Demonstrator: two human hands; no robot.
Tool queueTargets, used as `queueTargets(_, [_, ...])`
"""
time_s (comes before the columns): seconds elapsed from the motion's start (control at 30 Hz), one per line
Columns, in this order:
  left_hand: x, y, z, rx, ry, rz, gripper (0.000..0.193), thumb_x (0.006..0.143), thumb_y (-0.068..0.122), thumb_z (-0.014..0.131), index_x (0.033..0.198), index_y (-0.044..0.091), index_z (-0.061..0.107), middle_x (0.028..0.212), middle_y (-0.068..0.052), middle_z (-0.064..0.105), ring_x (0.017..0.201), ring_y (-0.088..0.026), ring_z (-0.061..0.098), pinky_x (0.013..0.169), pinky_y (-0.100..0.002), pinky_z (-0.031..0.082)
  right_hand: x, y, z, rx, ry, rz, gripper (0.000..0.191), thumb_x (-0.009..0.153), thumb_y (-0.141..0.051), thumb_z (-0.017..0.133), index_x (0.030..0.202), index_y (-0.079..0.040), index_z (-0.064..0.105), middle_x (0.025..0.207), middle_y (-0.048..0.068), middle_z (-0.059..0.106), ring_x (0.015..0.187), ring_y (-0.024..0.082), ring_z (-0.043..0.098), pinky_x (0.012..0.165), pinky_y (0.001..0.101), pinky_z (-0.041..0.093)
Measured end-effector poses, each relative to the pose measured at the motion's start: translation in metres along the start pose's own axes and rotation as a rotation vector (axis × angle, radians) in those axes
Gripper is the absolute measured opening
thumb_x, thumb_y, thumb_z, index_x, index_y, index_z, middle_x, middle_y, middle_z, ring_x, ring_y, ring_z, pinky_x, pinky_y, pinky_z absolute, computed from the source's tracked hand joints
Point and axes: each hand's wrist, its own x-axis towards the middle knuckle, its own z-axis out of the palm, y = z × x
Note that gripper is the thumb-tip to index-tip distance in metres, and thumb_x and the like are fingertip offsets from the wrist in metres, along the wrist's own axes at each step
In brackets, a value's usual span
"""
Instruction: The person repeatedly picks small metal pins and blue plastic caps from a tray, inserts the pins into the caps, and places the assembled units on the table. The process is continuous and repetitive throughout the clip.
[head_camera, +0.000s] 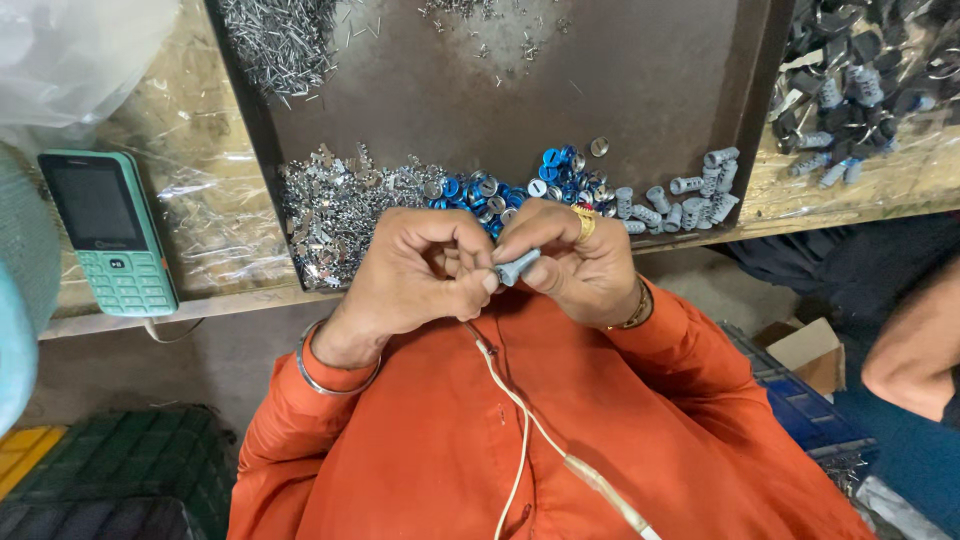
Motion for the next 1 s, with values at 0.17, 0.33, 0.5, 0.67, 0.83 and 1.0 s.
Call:
queueTargets(0.17, [0.000,-0.003,0.000,-0.018,-0.006,-0.018,0.007,0.091,0.000,0.075,0.087,0.001,0.068,0.071,0.000,0.069,0.058,-0.003,0.064,0.053,-0.018,0.051,0.008,-0.009,-0.008,-0.118,-0.053,-0.034,0.023,0.103,-0.022,0.071,0.115,-0.003,0.072,0.103,0.007,0.071,0.091,0.014,0.067,0.081,0.0263,0.055])
queueTargets(0.33, [0.001,0.004,-0.003,0.192,-0.004,0.066,0.008,0.088,-0.001,0.078,0.087,0.002,0.070,0.071,0.001,0.066,0.061,-0.002,0.058,0.054,-0.020,0.045,0.027,-0.033,-0.018,-0.213,-0.198,-0.089,0.025,0.091,-0.011,0.084,0.113,-0.005,0.075,0.104,0.010,0.075,0.098,0.022,0.074,0.086,0.0314,0.059])
queueTargets(0.5, [0.001,0.027,0.001,0.675,0.088,0.412,0.013,0.088,0.003,0.081,0.091,0.004,0.069,0.077,-0.003,0.068,0.068,-0.011,0.065,0.060,-0.027,0.053,0.047,-0.060,-0.011,-0.580,-0.221,-0.245,0.025,0.083,-0.003,0.086,0.105,-0.005,0.073,0.103,0.006,0.074,0.094,0.025,0.070,0.087,0.0360,0.056])
queueTargets(0.67, [-0.002,0.041,0.009,0.997,0.228,0.614,0.015,0.092,0.003,0.082,0.099,0.004,0.069,0.090,-0.009,0.071,0.077,-0.024,0.071,0.069,-0.033,0.056,0.053,-0.066,0.003,-0.950,-0.072,-0.356,0.028,0.079,0.002,0.085,0.102,-0.004,0.071,0.103,0.007,0.074,0.088,0.027,0.068,0.076,0.0349,0.056])
queueTargets(0.83, [-0.002,0.031,0.002,0.697,0.231,0.588,0.020,0.094,0.006,0.083,0.108,0.006,0.069,0.105,-0.007,0.072,0.094,-0.018,0.072,0.083,-0.029,0.060,0.049,-0.049,0.010,-1.090,-0.012,-0.666,0.030,0.077,0.007,0.087,0.100,-0.006,0.071,0.100,0.012,0.074,0.082,0.027,0.069,0.072,0.0361,0.056])
queueTargets(1.0, [0.000,0.010,0.003,0.242,0.190,0.450,0.019,0.098,0.001,0.079,0.114,0.003,0.069,0.118,-0.007,0.070,0.102,-0.015,0.070,0.089,-0.026,0.059,0.047,-0.032,0.011,-1.060,0.075,-0.648,0.030,0.079,0.011,0.086,0.098,-0.006,0.070,0.104,0.012,0.073,0.088,0.028,0.069,0.072,0.0334,0.056])
